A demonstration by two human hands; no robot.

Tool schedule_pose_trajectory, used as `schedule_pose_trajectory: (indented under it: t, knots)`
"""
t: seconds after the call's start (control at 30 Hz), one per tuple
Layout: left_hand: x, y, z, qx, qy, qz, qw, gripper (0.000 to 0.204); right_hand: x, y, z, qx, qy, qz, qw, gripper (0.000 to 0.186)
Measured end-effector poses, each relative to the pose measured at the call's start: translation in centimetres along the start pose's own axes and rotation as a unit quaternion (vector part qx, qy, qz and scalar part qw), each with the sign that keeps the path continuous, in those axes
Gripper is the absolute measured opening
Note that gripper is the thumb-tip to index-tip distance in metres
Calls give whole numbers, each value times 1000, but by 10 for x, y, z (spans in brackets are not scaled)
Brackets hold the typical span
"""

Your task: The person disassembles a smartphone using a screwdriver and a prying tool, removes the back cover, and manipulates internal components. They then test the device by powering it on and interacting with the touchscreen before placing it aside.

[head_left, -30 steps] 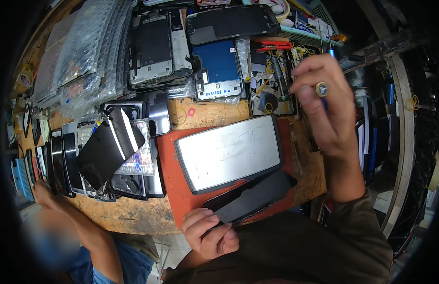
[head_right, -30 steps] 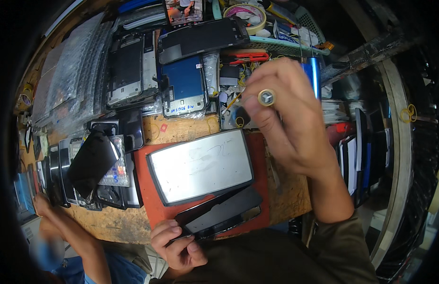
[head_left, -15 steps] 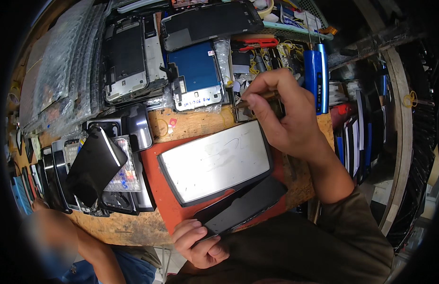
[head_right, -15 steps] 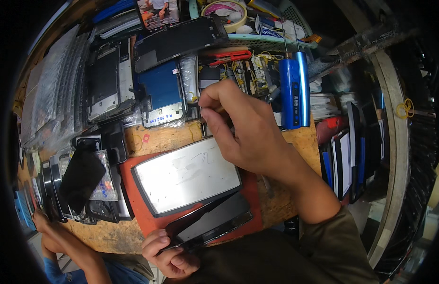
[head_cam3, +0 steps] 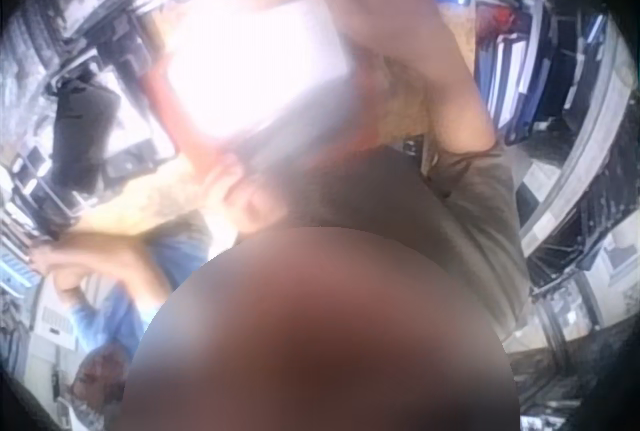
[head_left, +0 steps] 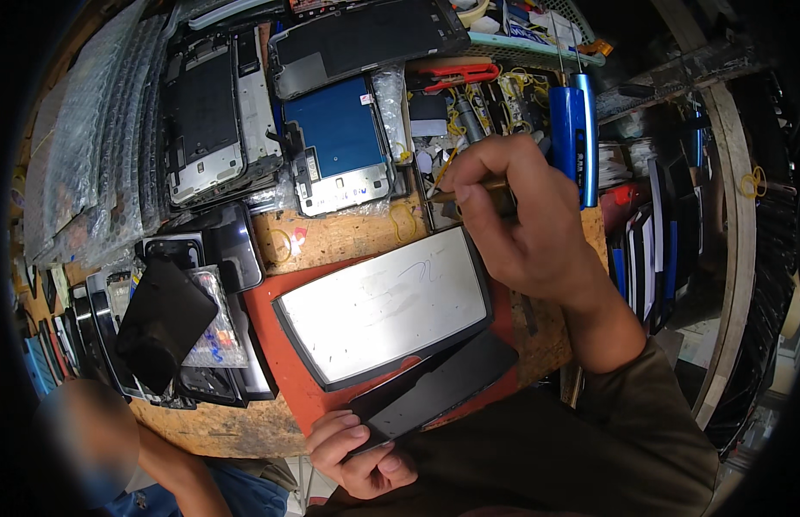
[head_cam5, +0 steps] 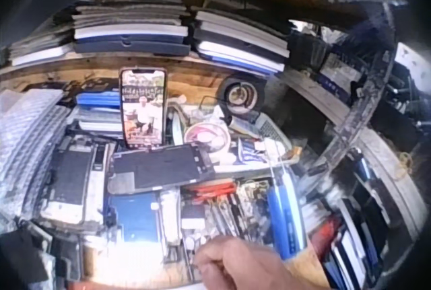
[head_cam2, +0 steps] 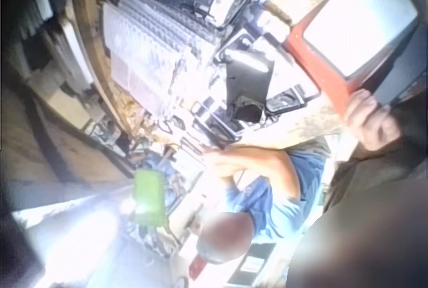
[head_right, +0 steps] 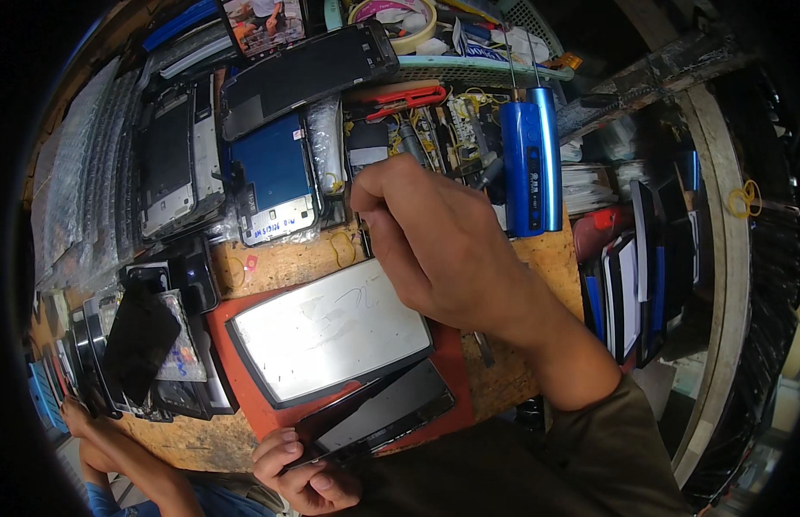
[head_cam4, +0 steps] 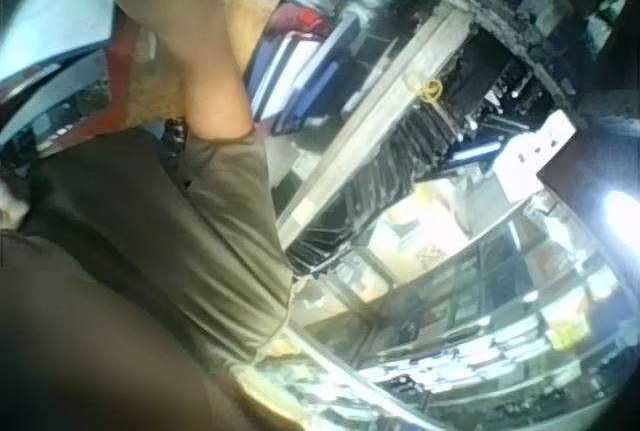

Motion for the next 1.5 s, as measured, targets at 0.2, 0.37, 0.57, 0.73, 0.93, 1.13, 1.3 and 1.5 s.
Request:
schedule_pose_trajectory:
  t: [0.2, 0.37, 0.57, 0.73, 0.93, 1.13, 1.3, 1.5]
  knots:
    - [0, -1, 0, 3, 1, 1, 1000, 13, 0, 1, -2, 27, -24, 5, 999, 12]
    - [4, -2, 2, 31, 10, -36, 999, 16, 6, 4, -1, 77, -122, -19, 989, 12]
    - [5, -1, -1, 3, 8, -23, 1000, 19, 10, 7, 14, 69, -118, 59, 989, 10]
    - [7, -1, -1, 0, 22, -41, 999, 23, 3, 7, 20, 107, -168, 58, 978, 12]
    - [12, 0, -1, 9, 29, -73, 997, 26, 14, 7, 17, 89, -160, 71, 980, 14]
    - [11, -5, 0, 11, 25, -55, 998, 27, 31, 2, 18, 55, -145, 92, 984, 15]
    - [13, -11, -3, -4, 5, -69, 998, 24, 32, 2, 18, 62, -135, 89, 985, 13]
    - [4, -16, -11, 40, -66, -50, 996, 15, 15, 1, 32, 82, -223, -57, 970, 12]
Point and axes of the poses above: each hand's wrist, its own y-axis away from the middle knuckle, its own x-axis out of the palm, z = x × y, the point moved 2 cm from there along -y, towards the middle knuckle, and after that the axes turned 4 degrees about -z, right-handed, at the moved point
